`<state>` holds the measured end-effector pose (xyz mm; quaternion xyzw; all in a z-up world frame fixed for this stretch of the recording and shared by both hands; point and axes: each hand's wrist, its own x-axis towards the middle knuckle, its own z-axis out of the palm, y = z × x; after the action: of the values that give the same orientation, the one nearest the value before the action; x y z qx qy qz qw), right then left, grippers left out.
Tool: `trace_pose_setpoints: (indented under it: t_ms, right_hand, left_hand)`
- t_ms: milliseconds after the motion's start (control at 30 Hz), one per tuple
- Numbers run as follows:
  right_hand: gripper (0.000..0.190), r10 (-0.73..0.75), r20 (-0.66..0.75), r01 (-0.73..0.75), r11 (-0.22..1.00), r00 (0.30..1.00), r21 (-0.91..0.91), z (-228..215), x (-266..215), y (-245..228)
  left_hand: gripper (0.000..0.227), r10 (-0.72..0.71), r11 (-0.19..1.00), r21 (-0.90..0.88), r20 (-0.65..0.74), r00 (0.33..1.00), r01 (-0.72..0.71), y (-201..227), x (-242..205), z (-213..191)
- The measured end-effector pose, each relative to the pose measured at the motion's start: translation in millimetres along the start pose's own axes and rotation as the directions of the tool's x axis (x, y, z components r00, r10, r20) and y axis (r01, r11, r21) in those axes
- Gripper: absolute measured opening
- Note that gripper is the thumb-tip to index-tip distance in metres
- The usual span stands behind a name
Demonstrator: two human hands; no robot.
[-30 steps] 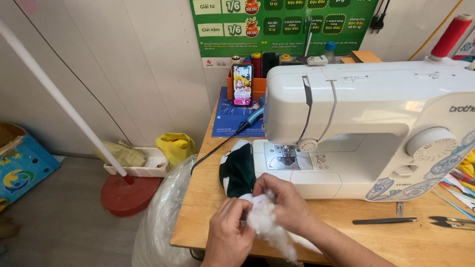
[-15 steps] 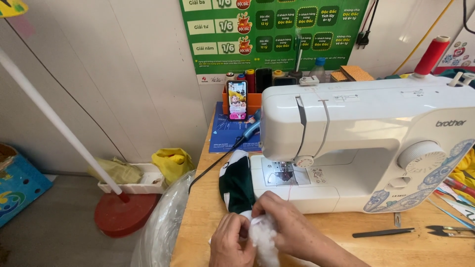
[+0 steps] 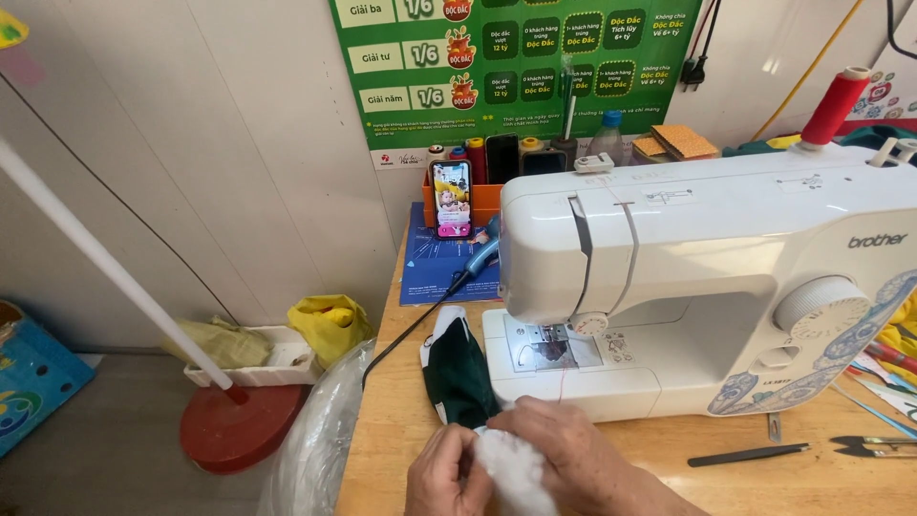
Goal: The person stuffs a fabric fish-shaped toy with synthetic filling by hand, then pushes the filling into the tail and fins.
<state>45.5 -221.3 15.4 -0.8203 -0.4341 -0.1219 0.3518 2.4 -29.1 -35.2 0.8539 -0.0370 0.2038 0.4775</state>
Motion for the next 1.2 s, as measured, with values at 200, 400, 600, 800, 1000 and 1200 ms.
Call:
trace_pose_setpoints:
  t_ms: [200,400,600,800,1000,1200]
  right_hand:
    - [0.029,0.255,0.156,-0.256,0.967,0.954,-0.015,3,3,-2]
    - [0.023,0.197,0.062,-0.202,0.976,0.978,0.086,-6,7,-11]
    - [0.016,-0.122,-0.132,0.113,0.99,0.984,-0.08,7,2,-2]
    - [0.057,0.385,0.372,-0.423,0.906,0.844,0.022,-13,14,-8]
    - [0.028,0.151,0.013,-0.152,0.983,0.988,0.103,-22,25,-11]
    - [0.058,0.439,0.437,-0.51,0.858,0.785,0.056,-35,35,-22]
  left_hand:
    - [0.018,0.075,0.996,0.041,0.117,0.99,-0.08,-11,1,0]
    - [0.022,0.025,0.985,-0.172,0.076,0.997,-0.012,20,2,-7]
    - [0.025,-0.449,0.827,-0.251,0.245,0.859,0.503,24,3,-7]
    - [0.021,-0.518,0.803,-0.27,0.122,0.846,0.531,32,8,-5]
    - [0.016,-0.382,0.755,-0.441,0.308,0.871,0.486,18,20,-15]
    - [0.039,-0.314,0.907,-0.259,0.107,0.943,0.332,13,20,-11]
